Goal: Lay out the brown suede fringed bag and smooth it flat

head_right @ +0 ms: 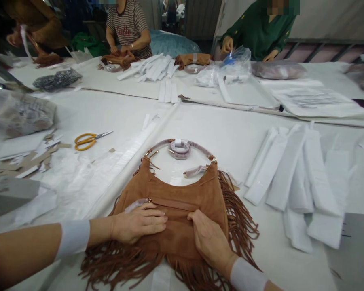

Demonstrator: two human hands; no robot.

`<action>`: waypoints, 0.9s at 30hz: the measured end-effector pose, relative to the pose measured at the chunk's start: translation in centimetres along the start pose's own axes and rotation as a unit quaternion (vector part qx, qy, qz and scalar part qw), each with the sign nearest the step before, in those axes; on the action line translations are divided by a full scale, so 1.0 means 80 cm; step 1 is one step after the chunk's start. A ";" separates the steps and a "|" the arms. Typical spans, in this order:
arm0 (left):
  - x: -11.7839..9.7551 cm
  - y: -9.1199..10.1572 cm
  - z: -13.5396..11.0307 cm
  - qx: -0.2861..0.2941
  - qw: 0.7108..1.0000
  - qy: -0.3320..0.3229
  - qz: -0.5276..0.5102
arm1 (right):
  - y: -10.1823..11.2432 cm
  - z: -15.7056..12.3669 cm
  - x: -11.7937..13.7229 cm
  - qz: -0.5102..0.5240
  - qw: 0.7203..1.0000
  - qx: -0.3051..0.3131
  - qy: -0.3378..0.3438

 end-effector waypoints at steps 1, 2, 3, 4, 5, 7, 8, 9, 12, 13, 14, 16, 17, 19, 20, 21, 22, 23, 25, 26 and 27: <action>0.002 -0.001 0.001 0.001 1.000 0.002 -0.007 | -0.001 0.001 0.000 -0.010 1.000 -0.002 0.005; 0.004 -0.001 0.002 0.002 1.000 0.003 -0.012 | -0.002 0.001 0.001 -0.025 1.000 -0.002 0.011; 0.005 -0.001 0.004 0.001 1.000 0.003 -0.015 | -0.003 0.002 0.002 -0.045 0.999 -0.002 0.015; 0.006 0.000 0.006 0.000 1.000 0.003 -0.017 | -0.005 0.002 0.003 -0.063 0.998 0.000 0.018; 0.006 0.002 0.007 -0.003 1.000 0.002 -0.016 | -0.006 0.002 0.004 -0.079 0.997 0.003 0.019; 0.006 0.005 0.009 -0.009 1.000 0.002 -0.009 | -0.008 0.004 0.006 -0.098 0.995 0.011 0.017; 0.005 0.006 0.010 -0.013 1.000 0.002 -0.002 | -0.009 0.005 0.008 -0.104 0.994 0.014 0.018; 0.004 0.007 0.011 -0.017 1.000 0.004 0.008 | -0.008 0.006 0.010 -0.110 0.994 0.016 0.019; -0.007 0.007 0.013 -0.020 0.999 0.008 0.049 | -0.005 0.009 0.019 -0.138 0.990 0.017 0.019; -0.012 0.006 0.014 -0.018 0.998 0.012 0.066 | -0.003 0.009 0.023 -0.147 0.989 0.014 0.018; -0.018 0.004 0.016 -0.017 0.996 0.017 0.085 | -0.001 0.009 0.026 -0.155 0.988 0.010 0.017; -0.030 0.002 0.020 -0.019 0.992 0.024 0.121 | 0.002 0.008 0.032 -0.165 0.986 0.005 0.016; -0.035 0.002 0.023 -0.024 0.990 0.023 0.138 | 0.002 0.008 0.034 -0.169 0.985 0.005 0.016; -0.044 0.003 0.030 -0.036 0.986 0.013 0.164 | 0.003 0.007 0.036 -0.174 0.985 0.009 0.014; -0.047 0.004 0.033 -0.040 0.984 0.006 0.172 | 0.003 0.007 0.036 -0.174 0.985 0.010 0.013; -0.049 0.006 0.036 -0.044 0.983 0.001 0.178 | 0.003 0.008 0.037 -0.174 0.985 0.008 0.013; -0.049 0.008 0.039 -0.047 0.983 -0.003 0.180 | 0.004 0.008 0.037 -0.173 0.985 0.006 0.012; -0.049 0.010 0.042 -0.048 0.983 -0.006 0.178 | 0.004 0.008 0.036 -0.170 0.985 0.003 0.012; -0.047 0.013 0.048 -0.045 0.984 -0.009 0.170 | 0.005 0.009 0.036 -0.161 0.987 0.000 0.009; -0.046 0.014 0.051 -0.041 0.985 -0.010 0.165 | 0.005 0.008 0.035 -0.154 0.988 0.000 0.008; -0.045 0.014 0.054 -0.036 0.986 -0.011 0.161 | 0.005 0.008 0.035 -0.149 0.989 -0.001 0.008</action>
Point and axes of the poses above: each hand's wrist, its own z-axis towards the middle knuckle, its own y-axis out of the back of the hand, x = y × z, the point moved 7 cm from there along z, towards the middle knuckle, and after that the axes turned 6 degrees about y, right-handed, at the moved point
